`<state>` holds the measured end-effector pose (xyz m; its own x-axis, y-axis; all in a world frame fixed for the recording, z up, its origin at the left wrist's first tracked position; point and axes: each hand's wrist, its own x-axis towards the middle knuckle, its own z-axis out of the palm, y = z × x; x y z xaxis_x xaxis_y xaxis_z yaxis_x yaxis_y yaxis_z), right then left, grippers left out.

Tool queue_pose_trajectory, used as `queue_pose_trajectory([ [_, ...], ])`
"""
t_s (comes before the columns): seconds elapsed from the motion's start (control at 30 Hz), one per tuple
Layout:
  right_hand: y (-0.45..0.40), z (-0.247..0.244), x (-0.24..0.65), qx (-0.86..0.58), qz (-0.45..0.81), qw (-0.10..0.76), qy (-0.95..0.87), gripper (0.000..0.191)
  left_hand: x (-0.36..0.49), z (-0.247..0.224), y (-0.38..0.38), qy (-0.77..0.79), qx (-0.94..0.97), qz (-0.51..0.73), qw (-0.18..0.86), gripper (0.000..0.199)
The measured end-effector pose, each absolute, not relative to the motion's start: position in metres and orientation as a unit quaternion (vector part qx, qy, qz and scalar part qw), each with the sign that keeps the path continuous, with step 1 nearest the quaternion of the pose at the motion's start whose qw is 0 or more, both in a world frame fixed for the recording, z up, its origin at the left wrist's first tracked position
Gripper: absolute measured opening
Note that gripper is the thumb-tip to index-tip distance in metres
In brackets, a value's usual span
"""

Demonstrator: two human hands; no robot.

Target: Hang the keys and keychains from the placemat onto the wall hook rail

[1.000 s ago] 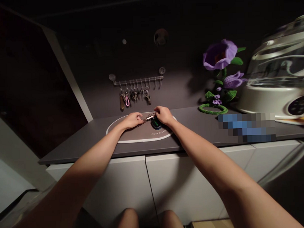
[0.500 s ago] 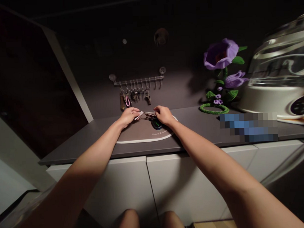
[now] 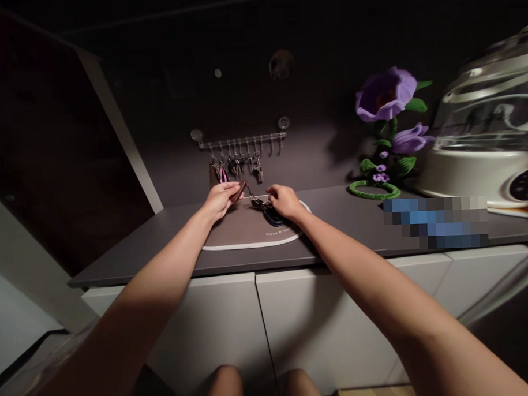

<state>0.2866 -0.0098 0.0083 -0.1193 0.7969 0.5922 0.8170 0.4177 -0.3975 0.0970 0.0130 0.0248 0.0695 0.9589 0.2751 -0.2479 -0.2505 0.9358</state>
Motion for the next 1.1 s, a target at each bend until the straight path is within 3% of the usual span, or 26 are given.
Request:
queue_pose_trajectory([
  [0.57,-0.026,0.014,0.271,-0.459,0.019,0.433,-0.776,0.023,0.094,0.039,0.006,0.193,0.45,0.628,0.605,0.009],
  [1.1,-0.029,0.014,0.258,-0.373,-0.086,0.502,-0.776,0.019,0.102,0.038,-0.006,0.137,0.475,0.599,0.63,0.013],
])
